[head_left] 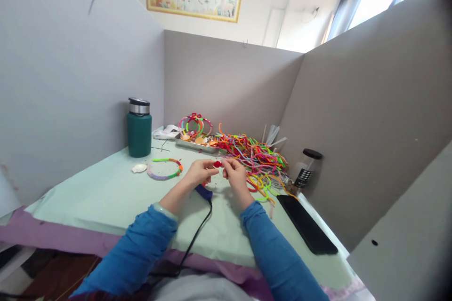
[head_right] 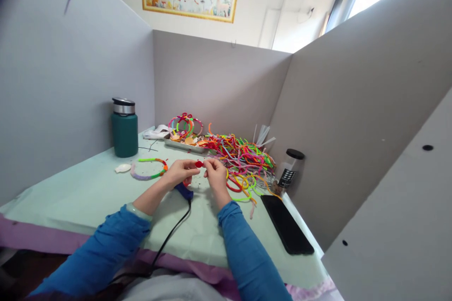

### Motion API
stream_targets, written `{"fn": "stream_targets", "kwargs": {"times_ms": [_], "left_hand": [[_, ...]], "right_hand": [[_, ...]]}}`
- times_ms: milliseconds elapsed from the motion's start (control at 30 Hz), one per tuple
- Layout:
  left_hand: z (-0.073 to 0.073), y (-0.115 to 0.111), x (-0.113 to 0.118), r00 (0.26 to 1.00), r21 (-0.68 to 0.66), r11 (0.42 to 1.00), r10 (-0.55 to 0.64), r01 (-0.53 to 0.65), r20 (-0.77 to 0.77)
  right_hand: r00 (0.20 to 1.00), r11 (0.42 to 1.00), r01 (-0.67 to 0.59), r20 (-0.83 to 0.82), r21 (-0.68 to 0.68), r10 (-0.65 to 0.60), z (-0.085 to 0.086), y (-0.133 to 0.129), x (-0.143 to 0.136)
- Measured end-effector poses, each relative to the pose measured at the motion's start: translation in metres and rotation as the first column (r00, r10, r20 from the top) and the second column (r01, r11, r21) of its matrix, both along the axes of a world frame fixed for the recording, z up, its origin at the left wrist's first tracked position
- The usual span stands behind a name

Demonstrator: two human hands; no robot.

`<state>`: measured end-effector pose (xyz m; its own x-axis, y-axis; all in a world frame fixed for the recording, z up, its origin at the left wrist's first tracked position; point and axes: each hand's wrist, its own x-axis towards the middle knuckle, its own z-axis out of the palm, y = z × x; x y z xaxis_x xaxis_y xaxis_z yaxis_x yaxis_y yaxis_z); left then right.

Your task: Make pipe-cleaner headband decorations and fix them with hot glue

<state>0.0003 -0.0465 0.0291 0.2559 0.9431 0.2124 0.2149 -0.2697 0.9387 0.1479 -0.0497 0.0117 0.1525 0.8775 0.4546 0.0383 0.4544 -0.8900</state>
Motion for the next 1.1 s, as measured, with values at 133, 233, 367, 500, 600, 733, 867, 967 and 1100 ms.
{"fn": "stream_targets", "kwargs": {"times_ms": [133, 233, 367, 500, 600, 733, 867, 967, 1100], "left_hand": [[0.006, -0.006, 0.002, 0.970, -0.068, 0.996, -0.043, 0.061, 0.241], [0.009, -0.007, 0.000, 0.962, -0.085, 0.996, -0.007, 0.032, 0.273], [0.005, -0.002, -0.002, 0.956, -0.092, 0.996, 0.018, 0.010, 0.292], [0.000, 0.004, -0.003, 0.970, -0.062, 0.998, 0.034, -0.019, 0.242], [-0.002, 0.006, -0.003, 0.983, -0.026, 0.996, 0.093, -0.090, 0.160], [-0.002, 0.009, -0.004, 0.991, 0.033, 0.991, 0.131, -0.132, 0.036], [-0.003, 0.010, -0.008, 0.997, 0.043, 0.997, 0.071, -0.070, -0.014], [0.000, 0.010, -0.013, 0.998, -0.023, 0.998, -0.059, 0.060, 0.038], [0.006, 0.006, -0.021, 0.977, -0.094, 0.978, -0.175, 0.187, 0.119]], "right_hand": [[0.969, 0.993, -0.083, -0.240, -0.084, 0.061, 0.000, 0.001, -0.004], [0.953, 0.987, -0.134, -0.283, -0.084, 0.105, 0.000, -0.003, -0.009], [0.968, 0.987, -0.141, -0.220, -0.078, 0.121, 0.000, -0.008, -0.012], [0.986, 0.989, -0.117, -0.128, -0.091, 0.105, -0.002, -0.007, -0.014], [0.998, 0.994, -0.067, -0.026, -0.087, 0.065, -0.006, -0.005, -0.015], [0.957, 0.988, 0.078, 0.268, 0.132, -0.112, -0.008, -0.007, -0.013], [0.813, 0.906, 0.077, 0.499, 0.417, -0.299, -0.004, -0.011, -0.006], [0.800, 0.895, 0.019, 0.530, 0.446, -0.281, 0.001, -0.013, -0.001], [0.897, 0.956, -0.051, 0.434, 0.290, -0.083, 0.005, -0.013, 0.004]]}}
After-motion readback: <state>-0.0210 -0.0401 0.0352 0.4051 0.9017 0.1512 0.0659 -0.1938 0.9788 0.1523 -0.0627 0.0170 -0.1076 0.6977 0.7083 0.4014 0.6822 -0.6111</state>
